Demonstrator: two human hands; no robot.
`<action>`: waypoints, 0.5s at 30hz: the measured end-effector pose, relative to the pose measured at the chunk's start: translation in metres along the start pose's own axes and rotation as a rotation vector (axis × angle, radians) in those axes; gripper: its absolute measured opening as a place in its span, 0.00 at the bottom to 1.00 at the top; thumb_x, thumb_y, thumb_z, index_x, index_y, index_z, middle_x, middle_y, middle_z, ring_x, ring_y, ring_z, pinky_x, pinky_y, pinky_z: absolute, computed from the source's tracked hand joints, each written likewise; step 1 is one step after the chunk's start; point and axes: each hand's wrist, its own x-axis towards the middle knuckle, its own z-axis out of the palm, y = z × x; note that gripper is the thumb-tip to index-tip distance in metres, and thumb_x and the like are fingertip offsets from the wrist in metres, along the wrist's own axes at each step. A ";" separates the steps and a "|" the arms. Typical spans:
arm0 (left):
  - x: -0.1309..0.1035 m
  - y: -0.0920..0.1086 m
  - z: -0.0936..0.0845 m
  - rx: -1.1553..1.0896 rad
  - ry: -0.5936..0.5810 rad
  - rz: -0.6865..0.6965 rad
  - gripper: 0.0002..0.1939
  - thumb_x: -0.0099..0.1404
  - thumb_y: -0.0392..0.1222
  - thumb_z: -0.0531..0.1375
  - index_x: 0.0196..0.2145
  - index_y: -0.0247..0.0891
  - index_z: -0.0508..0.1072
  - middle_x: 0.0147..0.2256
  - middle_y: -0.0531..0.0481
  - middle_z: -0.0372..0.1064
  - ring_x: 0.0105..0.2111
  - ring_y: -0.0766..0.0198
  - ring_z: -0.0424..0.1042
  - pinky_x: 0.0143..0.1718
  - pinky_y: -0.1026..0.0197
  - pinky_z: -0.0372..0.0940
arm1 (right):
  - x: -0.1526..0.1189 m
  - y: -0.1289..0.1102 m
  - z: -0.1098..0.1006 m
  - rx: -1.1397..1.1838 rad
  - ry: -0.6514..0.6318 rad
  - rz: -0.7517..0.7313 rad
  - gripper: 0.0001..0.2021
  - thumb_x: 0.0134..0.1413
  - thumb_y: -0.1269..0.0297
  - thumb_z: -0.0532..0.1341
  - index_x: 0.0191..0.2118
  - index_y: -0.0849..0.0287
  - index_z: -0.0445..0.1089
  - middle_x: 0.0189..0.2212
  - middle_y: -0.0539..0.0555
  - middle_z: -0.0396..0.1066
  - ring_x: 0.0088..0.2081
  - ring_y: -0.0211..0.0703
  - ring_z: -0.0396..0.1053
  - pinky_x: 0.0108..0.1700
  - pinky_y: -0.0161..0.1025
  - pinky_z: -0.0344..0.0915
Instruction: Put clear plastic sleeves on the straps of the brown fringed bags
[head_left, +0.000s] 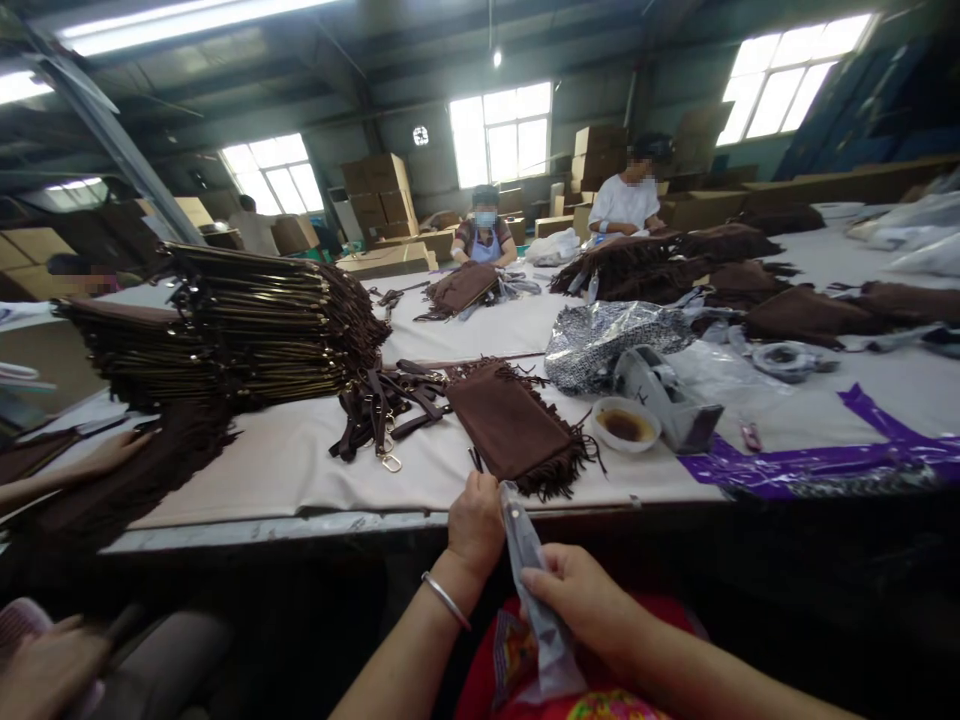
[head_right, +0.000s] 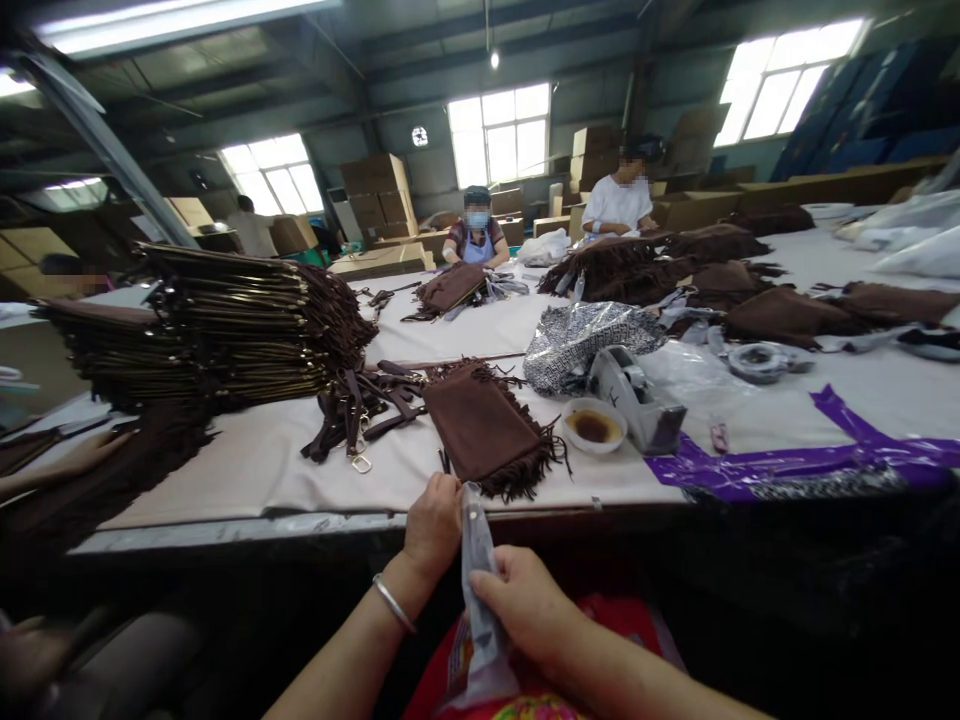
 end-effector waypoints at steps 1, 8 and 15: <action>-0.001 0.000 0.000 -0.026 0.007 -0.009 0.09 0.70 0.38 0.48 0.36 0.38 0.67 0.38 0.44 0.69 0.35 0.60 0.70 0.34 0.62 0.60 | -0.002 -0.002 0.000 -0.073 0.025 -0.040 0.09 0.46 0.59 0.60 0.26 0.60 0.66 0.19 0.49 0.68 0.20 0.36 0.64 0.22 0.32 0.58; -0.016 -0.001 -0.009 -0.653 -0.117 -0.206 0.21 0.67 0.56 0.51 0.25 0.38 0.68 0.24 0.49 0.69 0.26 0.62 0.67 0.27 0.62 0.58 | -0.008 -0.004 0.002 -0.625 0.206 -0.256 0.08 0.51 0.62 0.59 0.26 0.59 0.69 0.24 0.52 0.73 0.25 0.40 0.66 0.27 0.34 0.55; -0.023 0.003 -0.017 -1.239 -0.437 -0.508 0.17 0.56 0.54 0.62 0.31 0.36 0.69 0.23 0.56 0.62 0.20 0.71 0.59 0.21 0.67 0.56 | 0.010 -0.021 -0.020 -0.694 0.217 -0.536 0.12 0.60 0.60 0.55 0.34 0.56 0.74 0.32 0.53 0.76 0.35 0.43 0.72 0.38 0.36 0.62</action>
